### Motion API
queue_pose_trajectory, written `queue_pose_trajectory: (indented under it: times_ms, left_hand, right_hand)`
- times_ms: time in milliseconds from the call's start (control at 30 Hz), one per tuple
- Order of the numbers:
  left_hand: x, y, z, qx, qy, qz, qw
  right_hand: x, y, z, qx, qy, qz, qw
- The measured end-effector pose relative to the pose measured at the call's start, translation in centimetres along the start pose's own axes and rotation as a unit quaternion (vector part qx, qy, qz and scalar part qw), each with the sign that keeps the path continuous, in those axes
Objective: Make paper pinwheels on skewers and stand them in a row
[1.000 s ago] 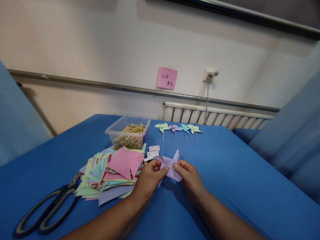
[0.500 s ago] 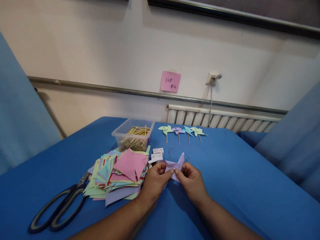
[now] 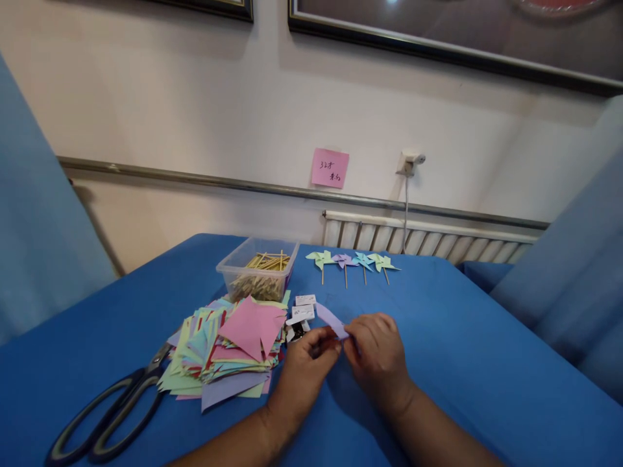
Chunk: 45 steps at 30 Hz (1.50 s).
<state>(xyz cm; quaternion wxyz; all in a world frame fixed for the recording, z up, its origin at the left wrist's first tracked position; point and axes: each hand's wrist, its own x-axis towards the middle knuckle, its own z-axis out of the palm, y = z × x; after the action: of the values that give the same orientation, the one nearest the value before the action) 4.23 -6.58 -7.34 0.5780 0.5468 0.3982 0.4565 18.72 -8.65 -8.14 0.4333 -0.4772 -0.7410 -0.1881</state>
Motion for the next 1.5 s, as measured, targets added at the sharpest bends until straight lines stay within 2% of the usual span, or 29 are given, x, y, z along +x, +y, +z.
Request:
queue_pose_trajectory:
  times_ms: [267,633,800,1133,1500]
  left_hand:
    - [-0.3,0.5,0.2,-0.014,0.018,0.010,1.000]
    - [0.6,0.5,-0.6,-0.116,0.012,0.012,0.993]
    - [0.7,0.7,-0.6,-0.150,0.009,-0.017,0.988]
    - [0.8,0.5,-0.9,-0.154,0.027,-0.072,0.985]
    - [1.1,-0.2,-1.1,-0.107,0.051,-0.056,0.991]
  right_hand:
    - [0.2,-1.1,-0.1,-0.040,-0.005,-0.028,0.999]
    - [-0.1,-2.4,0.7,-0.043,-0.085,0.008,0.995]
    - [-0.1,-2.4,0.4,-0.027,-0.104,0.011,0.994]
    - [-0.2,-2.6,0.0,0.008,-0.121,0.025,0.992]
    - [-0.1,-2.6,0.2,-0.006,-0.109,0.009,0.994]
